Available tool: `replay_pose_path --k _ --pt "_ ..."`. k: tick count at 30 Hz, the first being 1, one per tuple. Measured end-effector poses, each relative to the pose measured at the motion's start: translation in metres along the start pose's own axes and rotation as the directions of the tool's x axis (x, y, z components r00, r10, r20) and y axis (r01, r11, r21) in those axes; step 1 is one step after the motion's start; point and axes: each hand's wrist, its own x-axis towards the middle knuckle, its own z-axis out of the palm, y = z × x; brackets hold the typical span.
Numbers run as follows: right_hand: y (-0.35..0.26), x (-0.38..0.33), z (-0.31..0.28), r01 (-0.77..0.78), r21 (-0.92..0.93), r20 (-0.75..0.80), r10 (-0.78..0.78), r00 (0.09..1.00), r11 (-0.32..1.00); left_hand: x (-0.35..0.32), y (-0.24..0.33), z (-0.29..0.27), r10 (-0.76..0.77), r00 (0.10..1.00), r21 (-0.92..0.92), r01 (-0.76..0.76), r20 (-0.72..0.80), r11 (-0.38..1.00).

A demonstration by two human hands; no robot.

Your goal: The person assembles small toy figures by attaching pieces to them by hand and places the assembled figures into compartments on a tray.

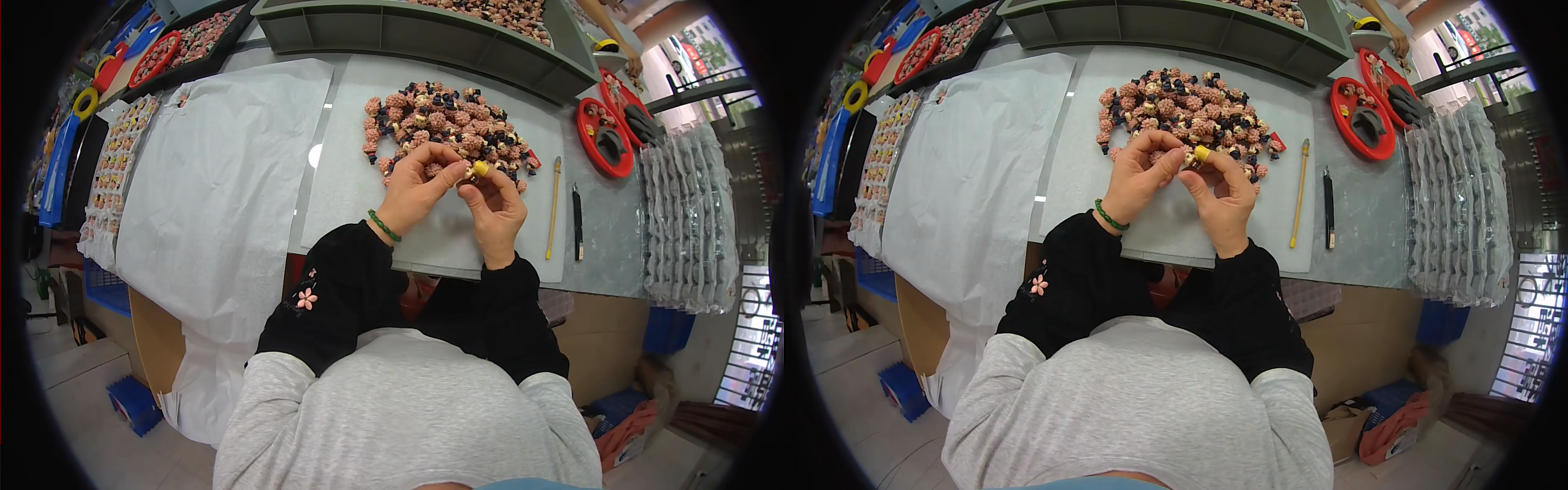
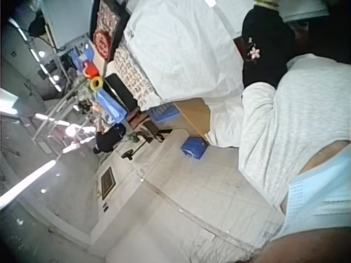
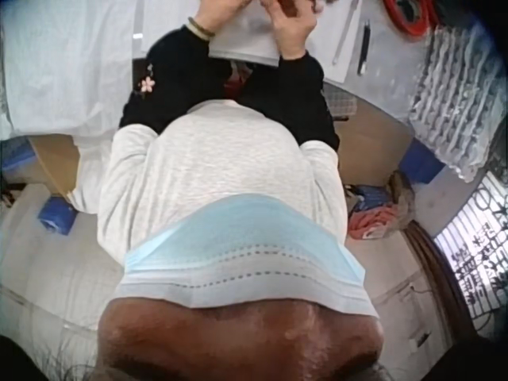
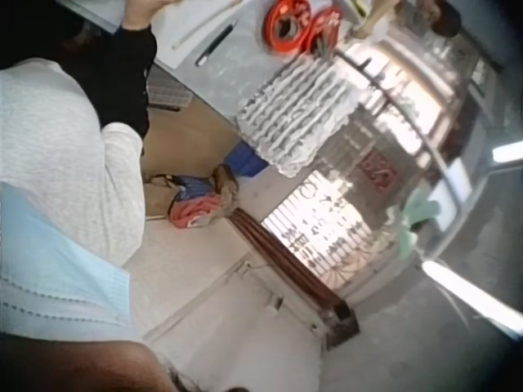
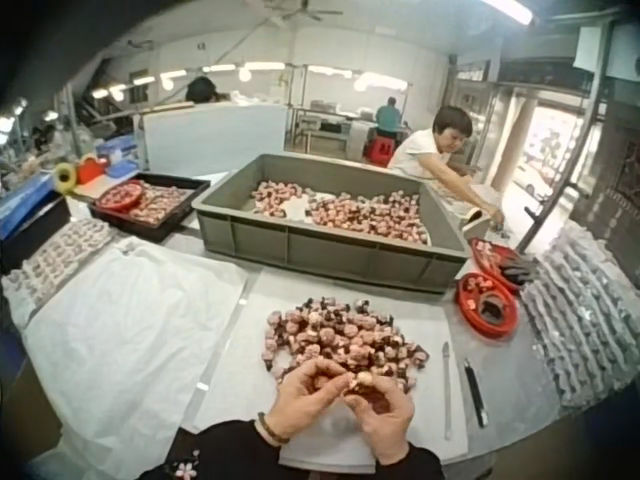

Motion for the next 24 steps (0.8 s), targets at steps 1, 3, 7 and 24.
replay_pose_path --k 1,3,7,24 --pt "0.0002 -0.0004 0.0 0.0 0.0 -0.001 0.0 1.0 1.0 0.0 0.0004 -0.0003 -0.028 0.999 -0.005 0.028 -0.023 1.0" --pt "0.0003 -0.0008 0.0005 -0.02 0.061 -0.059 0.024 0.998 0.998 -0.0007 0.0008 -0.0006 -0.013 1.0 -0.042 0.013 -0.003 0.999" --pt "-0.0003 -0.0011 0.0017 0.025 0.033 -0.109 -0.021 0.994 0.999 -0.0004 0.0002 -0.0017 0.007 0.999 -0.117 -0.003 0.037 0.993" --pt "-0.0043 -0.0005 0.0017 0.034 0.017 -0.152 -0.032 0.988 0.999 0.0033 -0.0045 -0.0017 0.096 0.99 -0.198 -0.074 0.104 0.977"
